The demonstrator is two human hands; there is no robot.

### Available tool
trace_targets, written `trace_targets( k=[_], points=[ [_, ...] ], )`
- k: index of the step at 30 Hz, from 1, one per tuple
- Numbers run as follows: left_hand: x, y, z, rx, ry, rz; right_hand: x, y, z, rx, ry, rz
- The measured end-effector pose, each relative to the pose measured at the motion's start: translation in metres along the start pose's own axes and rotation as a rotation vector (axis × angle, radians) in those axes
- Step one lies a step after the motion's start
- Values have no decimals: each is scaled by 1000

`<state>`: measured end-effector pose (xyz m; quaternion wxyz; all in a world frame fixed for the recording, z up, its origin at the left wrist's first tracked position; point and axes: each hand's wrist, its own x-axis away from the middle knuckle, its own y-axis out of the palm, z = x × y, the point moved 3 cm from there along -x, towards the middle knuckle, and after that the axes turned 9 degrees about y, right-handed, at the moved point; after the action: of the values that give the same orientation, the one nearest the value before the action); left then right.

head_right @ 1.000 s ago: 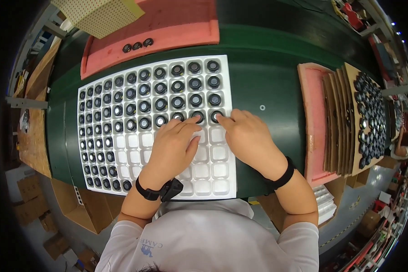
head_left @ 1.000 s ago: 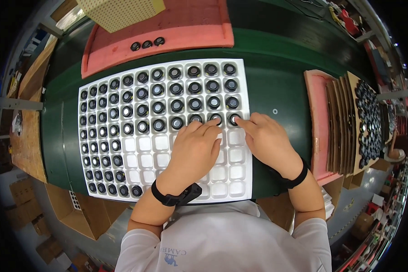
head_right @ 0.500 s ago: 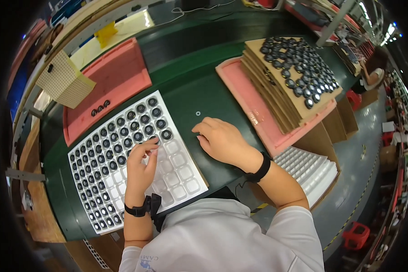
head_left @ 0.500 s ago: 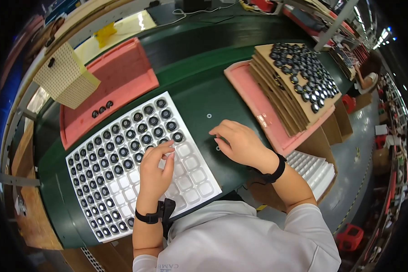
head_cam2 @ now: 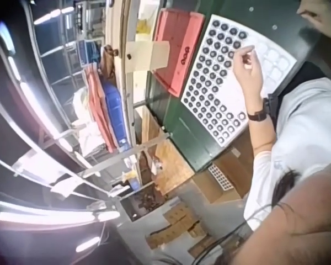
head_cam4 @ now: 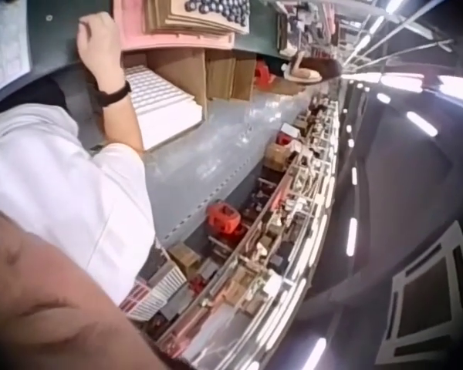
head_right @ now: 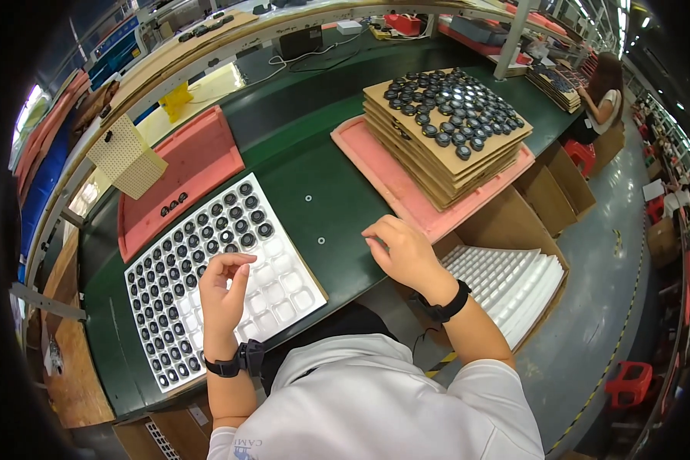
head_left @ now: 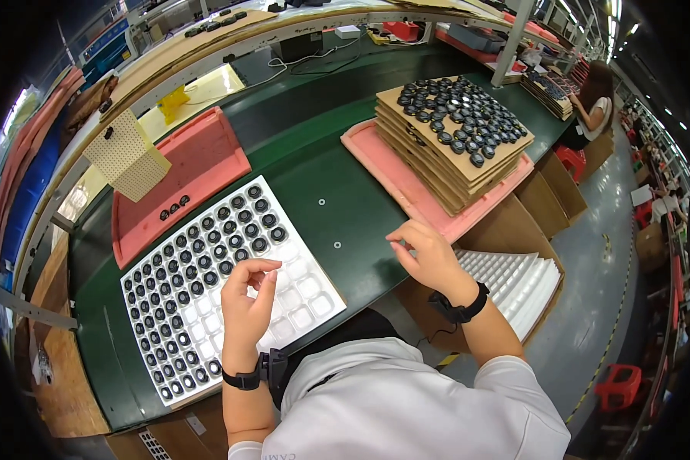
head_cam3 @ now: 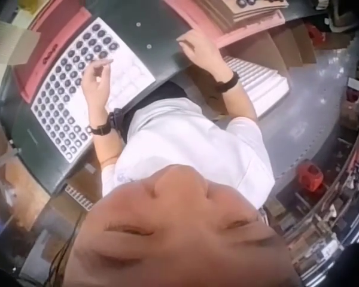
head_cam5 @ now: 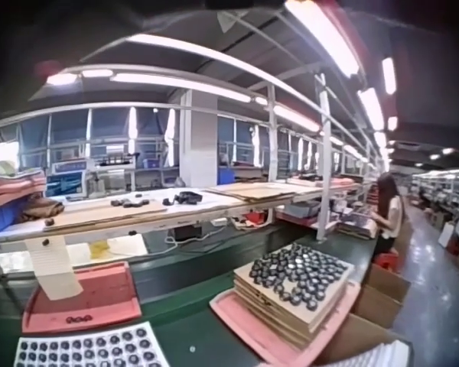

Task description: The person picks up sensors from a tray and a stack of cardboard sheets, turns them over to inspect different sides, and places them into the tray.

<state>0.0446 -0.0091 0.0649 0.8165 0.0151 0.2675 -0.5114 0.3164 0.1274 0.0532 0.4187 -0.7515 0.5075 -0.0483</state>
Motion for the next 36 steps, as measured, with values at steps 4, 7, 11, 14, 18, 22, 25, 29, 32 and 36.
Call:
trace_targets(
  k=[4,7,11,14,18,22,25,29,32,36],
  points=[
    [7,-2,10,107,-13,17,15,-6,7,32,14,32],
    [10,4,14,148,-23,-11,26,-1,10,41,11,43],
    [11,20,18,196,-27,-72,46,1,18,46,51,55],
    [10,32,18,220,-15,-109,60,-4,26,34,109,75],
    [11,40,19,227,0,-135,77,-8,43,-2,193,99],
    [12,42,22,181,-4,-155,82,-8,51,-22,230,99],
    [11,45,25,141,-7,-181,80,-8,53,-33,261,101],
    [9,48,29,108,-3,-211,76,-3,56,-80,281,107],
    [13,49,19,149,-30,-243,71,4,62,-157,333,162],
    [21,52,5,86,-78,-322,57,1,74,-144,227,336]
  ],
)
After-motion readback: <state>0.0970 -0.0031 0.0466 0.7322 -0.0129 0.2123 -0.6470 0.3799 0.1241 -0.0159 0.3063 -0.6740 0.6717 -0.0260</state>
